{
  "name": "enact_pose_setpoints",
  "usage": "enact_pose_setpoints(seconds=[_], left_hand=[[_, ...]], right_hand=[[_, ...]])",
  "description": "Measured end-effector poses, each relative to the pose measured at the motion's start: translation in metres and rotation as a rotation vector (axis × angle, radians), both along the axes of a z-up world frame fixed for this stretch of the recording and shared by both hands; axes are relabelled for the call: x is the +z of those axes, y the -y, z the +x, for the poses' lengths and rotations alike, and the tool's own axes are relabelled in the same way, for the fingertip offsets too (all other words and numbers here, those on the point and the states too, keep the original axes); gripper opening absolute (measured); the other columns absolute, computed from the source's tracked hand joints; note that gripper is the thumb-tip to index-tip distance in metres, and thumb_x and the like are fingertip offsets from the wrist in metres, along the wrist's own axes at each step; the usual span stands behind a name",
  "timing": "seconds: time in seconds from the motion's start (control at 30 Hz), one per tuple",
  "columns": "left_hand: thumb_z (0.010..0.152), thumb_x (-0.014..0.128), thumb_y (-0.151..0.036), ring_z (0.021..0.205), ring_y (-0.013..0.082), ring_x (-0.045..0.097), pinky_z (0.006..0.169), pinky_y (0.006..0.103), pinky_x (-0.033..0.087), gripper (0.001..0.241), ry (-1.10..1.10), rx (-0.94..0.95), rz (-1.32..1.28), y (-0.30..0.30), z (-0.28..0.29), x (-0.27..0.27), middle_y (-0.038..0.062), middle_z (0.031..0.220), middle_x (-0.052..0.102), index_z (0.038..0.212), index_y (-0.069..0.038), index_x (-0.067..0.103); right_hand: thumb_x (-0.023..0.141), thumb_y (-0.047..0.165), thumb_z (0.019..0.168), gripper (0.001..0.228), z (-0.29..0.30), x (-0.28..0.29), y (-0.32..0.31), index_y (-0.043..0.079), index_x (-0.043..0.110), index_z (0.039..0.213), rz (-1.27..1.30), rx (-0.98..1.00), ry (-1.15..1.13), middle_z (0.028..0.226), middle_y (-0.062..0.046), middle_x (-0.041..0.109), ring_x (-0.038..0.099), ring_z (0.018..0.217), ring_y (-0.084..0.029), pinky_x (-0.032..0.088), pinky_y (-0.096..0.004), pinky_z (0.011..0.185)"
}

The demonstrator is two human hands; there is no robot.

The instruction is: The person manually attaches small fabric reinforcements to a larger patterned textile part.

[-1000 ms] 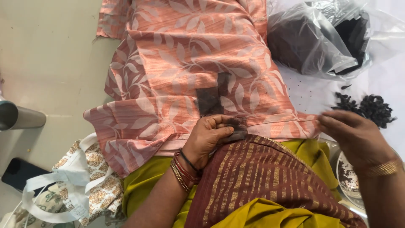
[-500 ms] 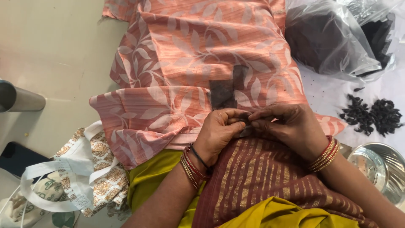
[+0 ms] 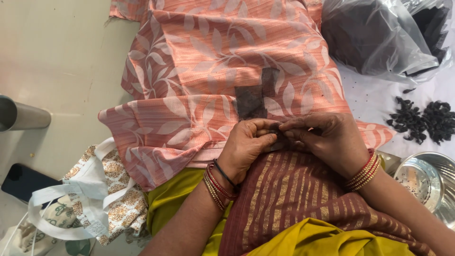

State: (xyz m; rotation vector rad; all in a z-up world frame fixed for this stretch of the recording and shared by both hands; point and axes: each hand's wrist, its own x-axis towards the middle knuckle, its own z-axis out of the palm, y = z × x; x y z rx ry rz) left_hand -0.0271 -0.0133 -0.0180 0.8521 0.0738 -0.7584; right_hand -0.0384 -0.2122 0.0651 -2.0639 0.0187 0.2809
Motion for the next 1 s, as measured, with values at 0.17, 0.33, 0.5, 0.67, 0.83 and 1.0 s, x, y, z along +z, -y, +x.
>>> enact_pose_setpoints(seconds=[0.17,0.33,0.5,0.67,0.83,1.0], left_hand=[[0.098,0.059,0.005,0.095,0.0163,0.073,0.088,0.029,0.059,0.027,-0.015,-0.002,-0.046,0.0,-0.001,-0.001,0.013,0.109,0.075,0.125,0.008,0.063],[0.099,0.059,0.005,0.098,0.0187,0.074,0.091,0.0299,0.059,0.027,-0.023,-0.023,-0.046,-0.002,0.001,0.002,0.016,0.111,0.075,0.125,0.009,0.062],[0.098,0.059,0.004,0.097,0.0179,0.074,0.089,0.0292,0.059,0.027,-0.039,-0.022,-0.045,-0.001,0.001,-0.005,0.015,0.11,0.075,0.125,0.008,0.062],[0.098,0.06,0.005,0.095,0.0165,0.073,0.088,0.0282,0.059,0.028,-0.064,-0.017,0.004,-0.002,0.001,-0.002,0.014,0.11,0.074,0.125,0.008,0.063],[0.097,0.059,0.006,0.095,0.0169,0.074,0.088,0.0275,0.06,0.026,-0.097,-0.001,-0.045,-0.002,0.002,0.003,0.014,0.11,0.075,0.123,0.007,0.063],[0.097,0.061,0.006,0.09,0.0161,0.073,0.082,0.0275,0.061,0.027,-0.078,-0.004,0.078,-0.002,0.004,0.011,0.015,0.107,0.075,0.124,0.009,0.064]], right_hand=[[0.076,0.005,0.085,0.017,0.001,0.004,-0.002,0.009,0.082,0.1,-0.092,0.021,0.069,0.093,-0.005,0.083,0.078,0.078,-0.009,0.062,-0.024,0.069],[0.076,0.006,0.085,0.016,-0.001,0.002,-0.003,0.011,0.082,0.1,-0.125,0.041,0.143,0.094,-0.006,0.082,0.079,0.079,-0.01,0.062,-0.025,0.069],[0.078,0.008,0.084,0.016,-0.001,0.0,-0.003,0.012,0.083,0.099,-0.185,0.067,0.176,0.092,-0.007,0.081,0.079,0.078,-0.012,0.061,-0.027,0.069],[0.076,0.008,0.085,0.016,0.0,-0.004,0.004,0.009,0.082,0.1,-0.05,0.026,0.085,0.093,-0.008,0.082,0.079,0.08,-0.014,0.062,-0.027,0.072],[0.071,0.004,0.088,0.019,0.0,-0.013,0.046,-0.002,0.078,0.105,0.405,-0.138,-0.256,0.099,-0.016,0.081,0.078,0.086,-0.022,0.065,-0.032,0.079],[0.063,0.006,0.101,0.028,-0.04,-0.039,0.144,-0.007,0.064,0.126,0.595,-0.58,-0.241,0.119,-0.017,0.072,0.071,0.111,-0.025,0.057,-0.033,0.097]])
